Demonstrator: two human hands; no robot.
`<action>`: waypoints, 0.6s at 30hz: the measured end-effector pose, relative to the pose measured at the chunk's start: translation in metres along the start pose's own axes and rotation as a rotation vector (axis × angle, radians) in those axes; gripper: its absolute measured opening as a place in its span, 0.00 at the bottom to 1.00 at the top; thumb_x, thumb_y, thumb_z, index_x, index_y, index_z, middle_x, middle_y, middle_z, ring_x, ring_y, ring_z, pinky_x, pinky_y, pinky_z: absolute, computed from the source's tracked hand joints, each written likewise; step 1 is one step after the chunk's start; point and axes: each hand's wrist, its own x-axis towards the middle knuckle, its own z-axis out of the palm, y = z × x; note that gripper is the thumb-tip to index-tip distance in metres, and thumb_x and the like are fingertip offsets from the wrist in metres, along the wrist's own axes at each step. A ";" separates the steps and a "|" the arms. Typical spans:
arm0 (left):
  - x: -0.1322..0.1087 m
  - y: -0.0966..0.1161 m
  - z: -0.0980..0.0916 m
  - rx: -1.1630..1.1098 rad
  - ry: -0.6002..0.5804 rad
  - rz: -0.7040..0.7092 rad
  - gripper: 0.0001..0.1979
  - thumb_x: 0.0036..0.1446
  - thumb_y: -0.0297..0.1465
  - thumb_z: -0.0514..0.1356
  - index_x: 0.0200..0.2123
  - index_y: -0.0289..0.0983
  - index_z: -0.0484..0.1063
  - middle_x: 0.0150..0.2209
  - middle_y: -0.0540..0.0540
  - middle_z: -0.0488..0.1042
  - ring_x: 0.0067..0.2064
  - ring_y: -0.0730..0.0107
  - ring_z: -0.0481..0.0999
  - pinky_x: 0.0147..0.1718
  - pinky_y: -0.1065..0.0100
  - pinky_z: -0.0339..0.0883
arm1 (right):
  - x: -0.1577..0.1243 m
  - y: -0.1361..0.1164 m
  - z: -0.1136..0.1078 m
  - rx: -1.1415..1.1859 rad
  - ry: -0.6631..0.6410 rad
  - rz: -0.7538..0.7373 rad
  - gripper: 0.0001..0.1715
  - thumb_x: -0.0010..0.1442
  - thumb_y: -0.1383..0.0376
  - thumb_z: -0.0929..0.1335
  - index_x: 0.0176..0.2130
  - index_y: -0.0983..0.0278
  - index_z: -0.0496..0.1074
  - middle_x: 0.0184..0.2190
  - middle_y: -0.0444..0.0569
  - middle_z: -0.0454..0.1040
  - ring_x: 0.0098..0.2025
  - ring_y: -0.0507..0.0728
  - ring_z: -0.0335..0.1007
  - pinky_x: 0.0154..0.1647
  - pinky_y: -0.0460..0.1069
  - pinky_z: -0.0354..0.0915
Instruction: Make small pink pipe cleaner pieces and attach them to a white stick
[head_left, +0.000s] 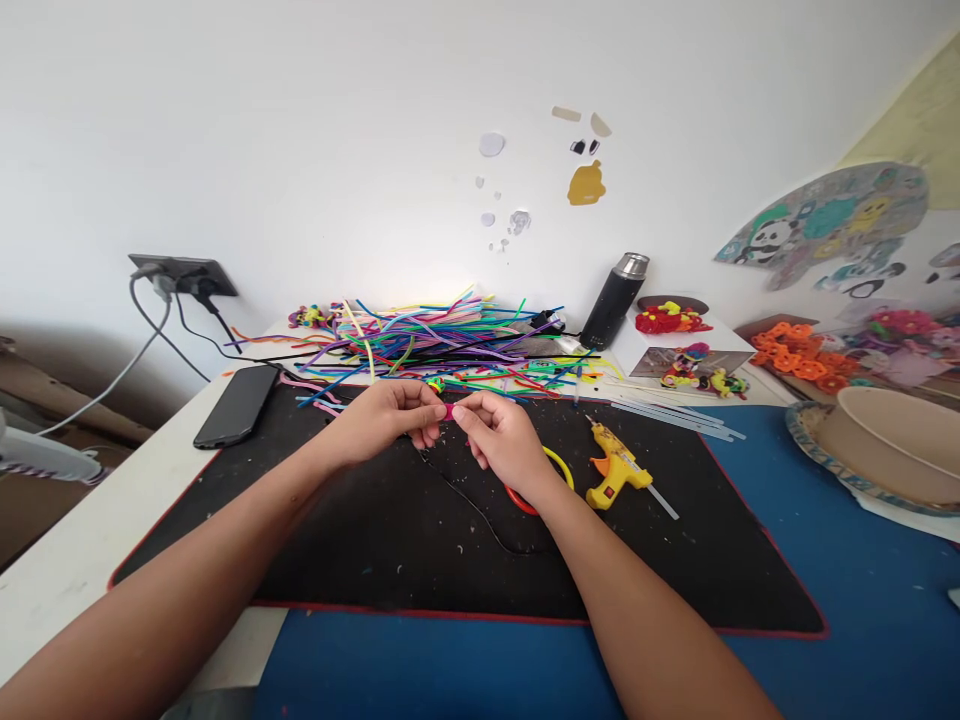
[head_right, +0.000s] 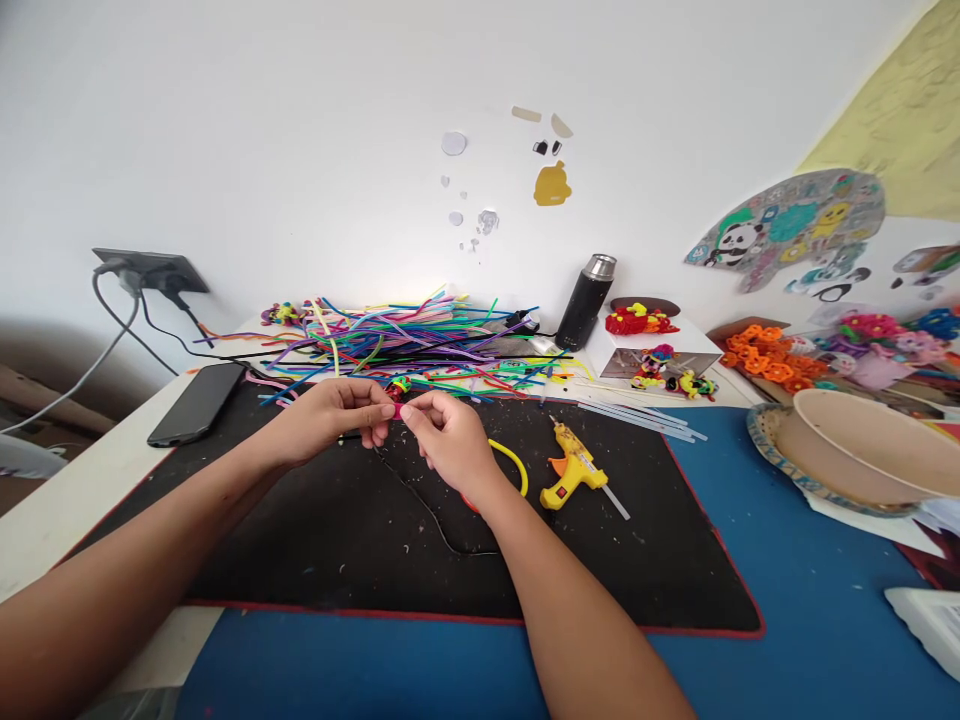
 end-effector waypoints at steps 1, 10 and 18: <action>0.000 0.000 0.000 0.004 -0.004 -0.003 0.20 0.52 0.49 0.71 0.29 0.37 0.77 0.26 0.47 0.80 0.27 0.67 0.78 0.29 0.66 0.75 | 0.000 0.001 0.000 -0.012 -0.011 -0.004 0.17 0.65 0.50 0.70 0.40 0.61 0.74 0.19 0.37 0.67 0.17 0.50 0.61 0.16 0.44 0.58; -0.003 -0.008 0.013 0.118 0.101 0.057 0.19 0.57 0.48 0.68 0.34 0.37 0.77 0.29 0.46 0.82 0.30 0.65 0.80 0.33 0.64 0.76 | -0.001 0.002 0.002 -0.101 0.043 0.028 0.13 0.65 0.55 0.69 0.35 0.61 0.73 0.21 0.39 0.69 0.14 0.48 0.57 0.16 0.45 0.50; -0.003 -0.025 0.024 0.277 0.211 0.197 0.13 0.64 0.43 0.62 0.36 0.39 0.76 0.30 0.48 0.80 0.32 0.65 0.79 0.34 0.67 0.71 | 0.003 0.004 0.001 0.026 0.038 0.121 0.13 0.62 0.55 0.70 0.34 0.62 0.71 0.15 0.36 0.65 0.11 0.48 0.55 0.13 0.45 0.49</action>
